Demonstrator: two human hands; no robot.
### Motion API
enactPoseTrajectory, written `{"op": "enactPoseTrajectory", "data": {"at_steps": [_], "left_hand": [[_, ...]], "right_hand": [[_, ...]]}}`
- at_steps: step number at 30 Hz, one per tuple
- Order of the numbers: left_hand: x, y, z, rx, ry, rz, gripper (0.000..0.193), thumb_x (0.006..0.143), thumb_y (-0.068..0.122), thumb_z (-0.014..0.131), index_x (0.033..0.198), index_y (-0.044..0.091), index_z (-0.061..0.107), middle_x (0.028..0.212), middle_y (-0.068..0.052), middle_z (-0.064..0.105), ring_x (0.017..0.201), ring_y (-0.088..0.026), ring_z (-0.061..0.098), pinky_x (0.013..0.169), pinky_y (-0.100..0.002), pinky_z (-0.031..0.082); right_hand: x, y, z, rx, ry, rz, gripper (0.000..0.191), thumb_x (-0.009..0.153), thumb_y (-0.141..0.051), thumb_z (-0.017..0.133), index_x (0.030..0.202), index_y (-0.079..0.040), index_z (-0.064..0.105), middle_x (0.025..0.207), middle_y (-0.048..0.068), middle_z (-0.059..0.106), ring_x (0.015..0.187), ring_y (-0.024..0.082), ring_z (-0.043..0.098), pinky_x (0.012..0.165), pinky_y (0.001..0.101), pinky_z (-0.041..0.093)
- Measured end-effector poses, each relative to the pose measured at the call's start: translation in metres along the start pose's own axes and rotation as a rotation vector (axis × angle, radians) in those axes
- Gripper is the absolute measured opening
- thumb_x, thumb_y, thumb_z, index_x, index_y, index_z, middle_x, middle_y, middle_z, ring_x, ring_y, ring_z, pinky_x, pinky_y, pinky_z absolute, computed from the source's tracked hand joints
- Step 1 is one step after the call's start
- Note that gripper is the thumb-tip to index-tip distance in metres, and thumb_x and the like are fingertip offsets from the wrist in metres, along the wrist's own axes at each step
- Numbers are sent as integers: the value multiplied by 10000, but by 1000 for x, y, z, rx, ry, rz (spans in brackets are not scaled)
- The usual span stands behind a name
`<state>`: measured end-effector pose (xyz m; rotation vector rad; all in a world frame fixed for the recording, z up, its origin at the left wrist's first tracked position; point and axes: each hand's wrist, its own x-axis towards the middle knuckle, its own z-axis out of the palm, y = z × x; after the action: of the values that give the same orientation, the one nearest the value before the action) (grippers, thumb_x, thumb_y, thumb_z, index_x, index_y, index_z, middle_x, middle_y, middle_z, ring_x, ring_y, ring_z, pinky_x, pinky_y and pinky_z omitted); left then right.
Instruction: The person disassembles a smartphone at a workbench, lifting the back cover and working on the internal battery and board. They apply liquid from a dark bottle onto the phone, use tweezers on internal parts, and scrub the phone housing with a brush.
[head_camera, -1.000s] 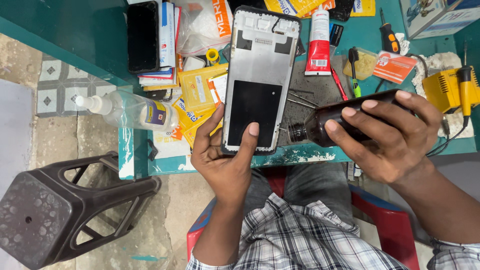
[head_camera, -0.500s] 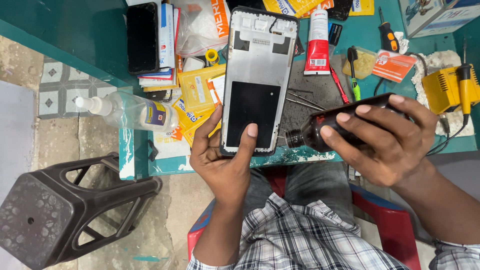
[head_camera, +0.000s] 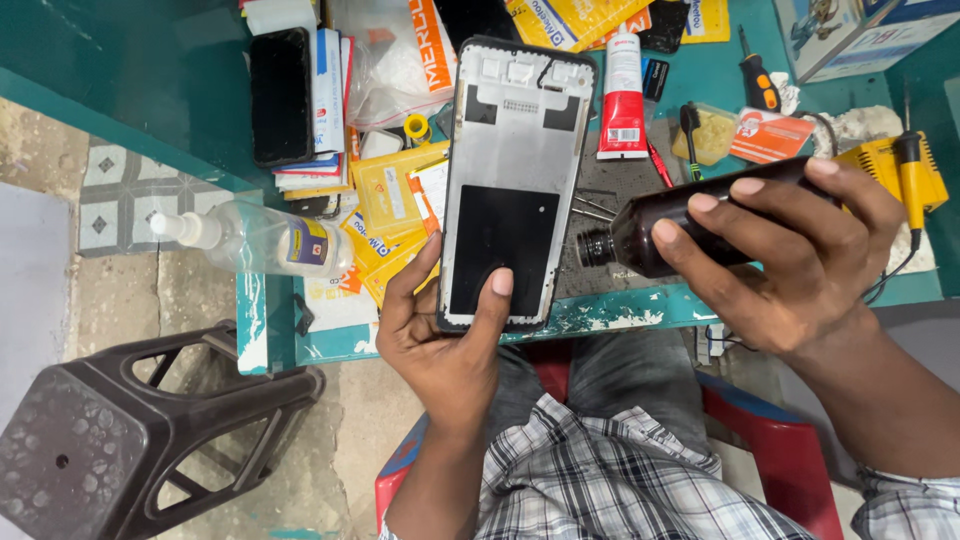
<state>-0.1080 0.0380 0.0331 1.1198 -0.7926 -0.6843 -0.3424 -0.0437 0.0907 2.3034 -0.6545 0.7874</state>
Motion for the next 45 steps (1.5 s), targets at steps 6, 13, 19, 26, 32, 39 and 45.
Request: {"op": "enactPoseTrajectory", "data": {"at_steps": [6, 13, 19, 26, 32, 39, 45], "left_hand": [[-1, 1, 0, -36, 5, 0, 537, 869, -95, 796, 1349, -62, 558, 1138, -216, 758, 1022, -167, 743, 945, -280, 602], [-2, 1, 0, -44, 8, 33, 532, 875, -95, 795, 1348, -61, 553, 1174, -227, 744, 1070, -182, 734, 993, -300, 594], [-3, 0, -1, -45, 13, 35, 534, 873, -97, 794, 1347, -58, 551, 1183, -229, 744, 1080, -185, 735, 998, -304, 593], [-6, -1, -3, -25, 18, 22, 537, 860, -91, 805, 1335, -58, 557, 1146, -225, 756, 1038, -176, 744, 964, -294, 600], [-9, 2, -4, -4, 18, 28, 539, 858, -86, 810, 1335, -60, 560, 1149, -229, 756, 1037, -172, 740, 959, -286, 597], [-10, 3, -3, -20, 0, 37, 543, 861, -84, 810, 1340, -58, 556, 1160, -231, 749, 1056, -178, 737, 981, -298, 596], [-13, 5, -3, -32, -17, 17, 535, 861, -88, 807, 1337, -66, 563, 1130, -230, 761, 1020, -178, 746, 947, -293, 603]], "right_hand": [[8, 10, -3, -44, -17, 6, 246, 841, -147, 844, 1061, -250, 806, 1084, -20, 661, 1038, 232, 603, 1008, 457, 424], [7, 10, -4, -18, -7, 7, 250, 839, -173, 823, 1076, -254, 808, 1096, -19, 677, 1036, 233, 608, 997, 467, 420], [0, -2, -5, 18, 5, -39, 253, 874, -231, 817, 1110, -322, 816, 1090, -80, 675, 1051, 173, 612, 1006, 440, 423], [8, 16, -6, -50, -18, -32, 259, 845, -182, 831, 1093, -255, 818, 1084, -38, 680, 1040, 215, 613, 1003, 465, 425], [12, 30, -8, -83, -2, 5, 261, 826, -123, 838, 1068, -217, 813, 1092, 9, 681, 1054, 264, 617, 1027, 502, 426], [7, 23, -11, -31, -20, 22, 272, 824, -115, 846, 1064, -241, 822, 1090, 1, 689, 1051, 264, 617, 1026, 513, 411], [12, 29, -9, -84, 4, 25, 278, 836, -99, 837, 1090, -210, 838, 1102, 28, 695, 1066, 285, 607, 1033, 521, 411]]}}
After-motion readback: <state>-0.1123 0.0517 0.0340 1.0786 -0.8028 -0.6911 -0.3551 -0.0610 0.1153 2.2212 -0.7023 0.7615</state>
